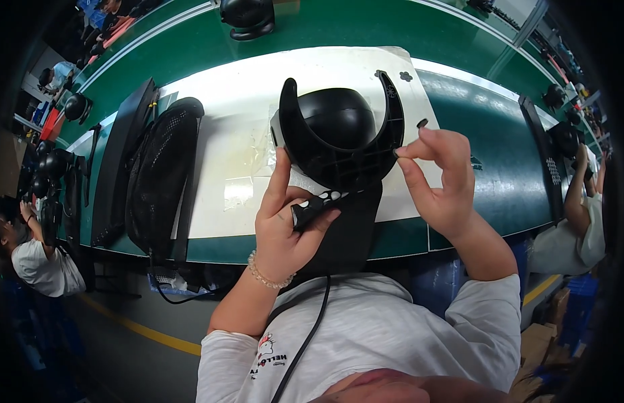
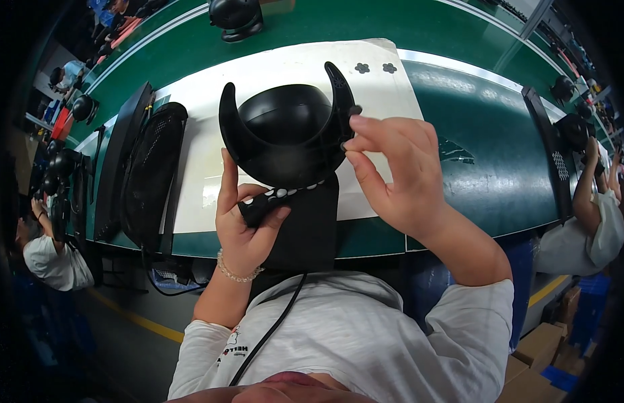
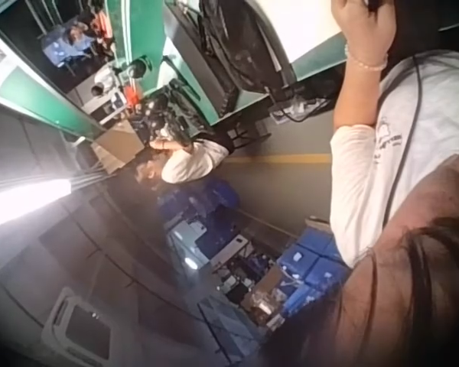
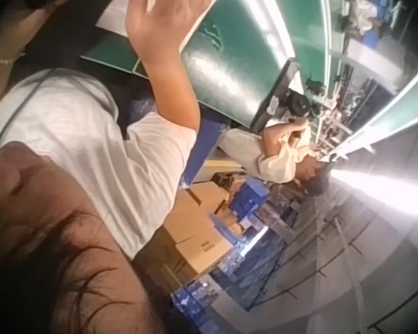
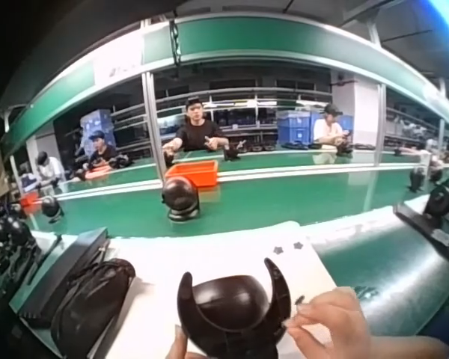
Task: The recorder is assembling light fixture components by applying adhesive foam strips to a plastic housing.
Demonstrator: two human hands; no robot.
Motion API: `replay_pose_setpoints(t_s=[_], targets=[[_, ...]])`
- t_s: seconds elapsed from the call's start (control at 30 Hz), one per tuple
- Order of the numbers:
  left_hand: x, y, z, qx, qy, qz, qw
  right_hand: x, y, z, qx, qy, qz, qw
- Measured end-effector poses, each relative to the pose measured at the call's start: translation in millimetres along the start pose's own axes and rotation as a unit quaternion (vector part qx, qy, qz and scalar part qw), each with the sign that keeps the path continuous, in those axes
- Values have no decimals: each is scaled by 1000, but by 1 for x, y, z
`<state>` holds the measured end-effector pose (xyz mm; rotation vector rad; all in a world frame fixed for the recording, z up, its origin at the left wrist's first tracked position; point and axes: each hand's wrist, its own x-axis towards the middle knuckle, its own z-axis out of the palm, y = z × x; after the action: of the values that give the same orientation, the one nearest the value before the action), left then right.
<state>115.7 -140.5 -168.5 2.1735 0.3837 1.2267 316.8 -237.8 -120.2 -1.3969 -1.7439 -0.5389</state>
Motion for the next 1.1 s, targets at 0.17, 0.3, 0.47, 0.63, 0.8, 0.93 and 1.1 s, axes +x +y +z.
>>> replay_pose_setpoints(t_s=[0.17, 0.3, 0.47, 0.63, 0.8, 0.93, 1.1], targets=[[-3, -3, 0, 1, 0, -1, 1000, 0, 1, 4, 222, -5, 147, 964], [-2, -1, -1, 8, -4, -2, 1000, 4, 3, 0, 251, -44, 164, 953], [-2, -1, 0, -1, -7, -16, 1000, 6, 6, 3, 165, -41, 109, 979], [-2, -3, 0, 18, -4, 1, 1000, 3, 9, 10, 90, 13, 58, 994], [-2, -4, 1, 8, 3, 3, 1000, 7, 4, 7, 58, 22, 53, 997], [-2, -2, 2, 5, 9, -1, 1000, 7, 0, 0, -42, 10, -23, 999], [-1, 0, 2, 16, 5, 5, 1000, 5, -18, -11, -119, -55, -49, 990]])
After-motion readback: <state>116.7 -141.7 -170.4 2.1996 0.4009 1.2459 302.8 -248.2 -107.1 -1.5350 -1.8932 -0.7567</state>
